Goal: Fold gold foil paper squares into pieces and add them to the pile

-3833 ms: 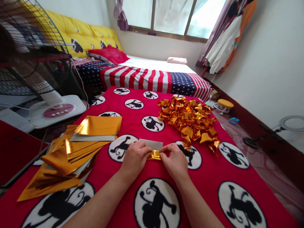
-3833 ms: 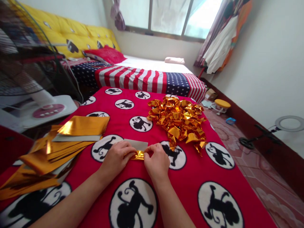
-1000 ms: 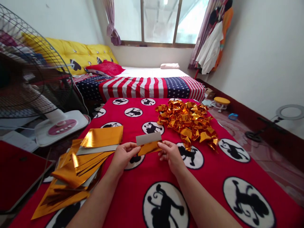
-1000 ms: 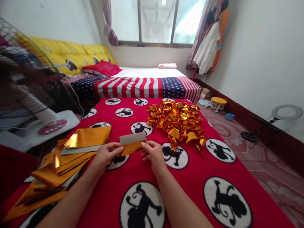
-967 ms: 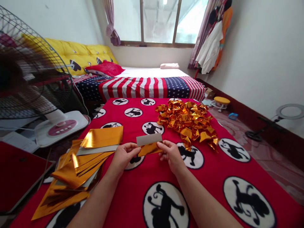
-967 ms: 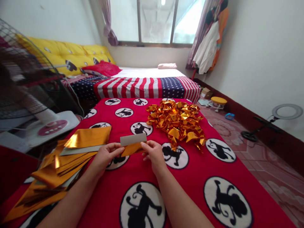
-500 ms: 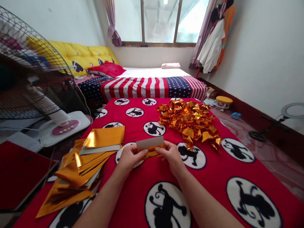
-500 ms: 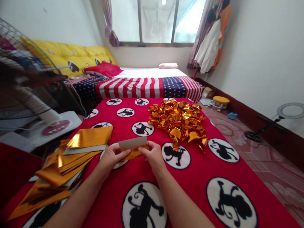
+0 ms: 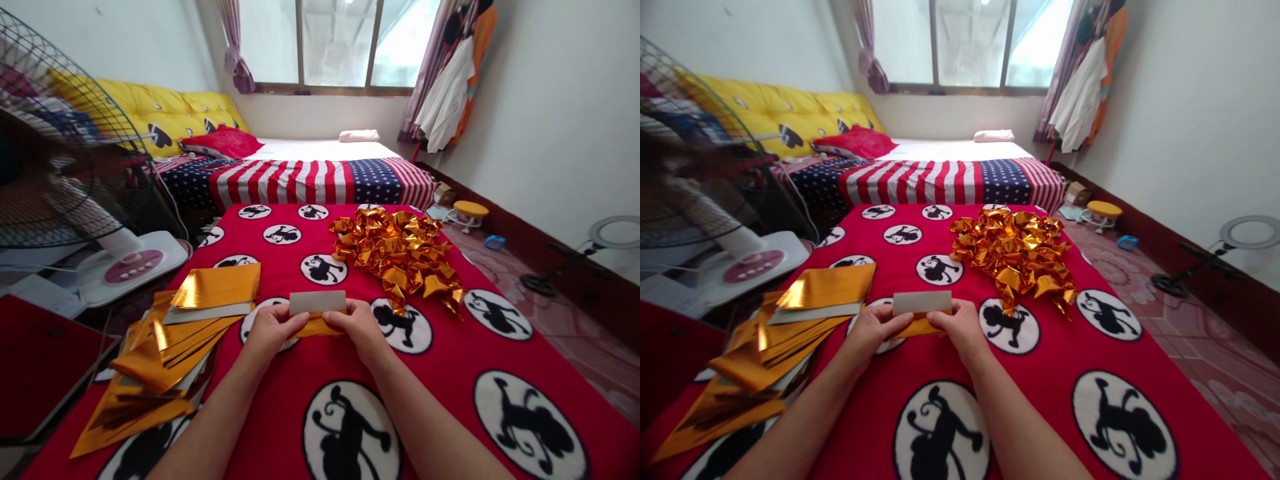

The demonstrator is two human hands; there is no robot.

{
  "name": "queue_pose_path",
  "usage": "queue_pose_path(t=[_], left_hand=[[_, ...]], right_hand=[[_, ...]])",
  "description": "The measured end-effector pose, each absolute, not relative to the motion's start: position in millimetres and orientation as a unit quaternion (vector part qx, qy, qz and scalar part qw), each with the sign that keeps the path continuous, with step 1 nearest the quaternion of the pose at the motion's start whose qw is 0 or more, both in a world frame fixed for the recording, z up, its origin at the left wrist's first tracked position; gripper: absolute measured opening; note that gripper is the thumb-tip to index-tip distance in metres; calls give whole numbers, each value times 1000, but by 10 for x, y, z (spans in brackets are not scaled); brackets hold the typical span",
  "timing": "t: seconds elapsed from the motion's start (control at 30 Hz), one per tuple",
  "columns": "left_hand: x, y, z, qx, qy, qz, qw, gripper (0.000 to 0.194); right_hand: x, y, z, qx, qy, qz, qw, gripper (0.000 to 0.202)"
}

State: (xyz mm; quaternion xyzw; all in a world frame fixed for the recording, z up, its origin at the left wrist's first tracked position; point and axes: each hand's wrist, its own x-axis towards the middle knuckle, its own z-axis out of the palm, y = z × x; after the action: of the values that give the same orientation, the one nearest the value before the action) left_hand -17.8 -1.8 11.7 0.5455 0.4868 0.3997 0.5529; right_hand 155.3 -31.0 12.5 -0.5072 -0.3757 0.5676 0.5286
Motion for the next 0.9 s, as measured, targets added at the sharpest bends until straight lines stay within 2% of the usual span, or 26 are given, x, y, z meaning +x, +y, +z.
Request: queue_pose_path(t=[0.27,0.53,0.67,0.8,0.9], left_hand=[[-269,51,170,520,474,386,597,39],[-285,60,123,505,516,421,549,37],[-292,65,102,571,521,409,485,36],[-291,71,63,646,549,383,367,32],[-292,73,51,664,562,370,326,30]], right_hand=[[1663,-311,100,-474,-325,612,544,32],[1659,-308,76,-502,-308,571,571,34],[1651,-307,63,-535,-341,532,560,32],[1645,-292,8,-612,-418,430,516,24],[1645,-285,-34,-633,-466,378,489,20]])
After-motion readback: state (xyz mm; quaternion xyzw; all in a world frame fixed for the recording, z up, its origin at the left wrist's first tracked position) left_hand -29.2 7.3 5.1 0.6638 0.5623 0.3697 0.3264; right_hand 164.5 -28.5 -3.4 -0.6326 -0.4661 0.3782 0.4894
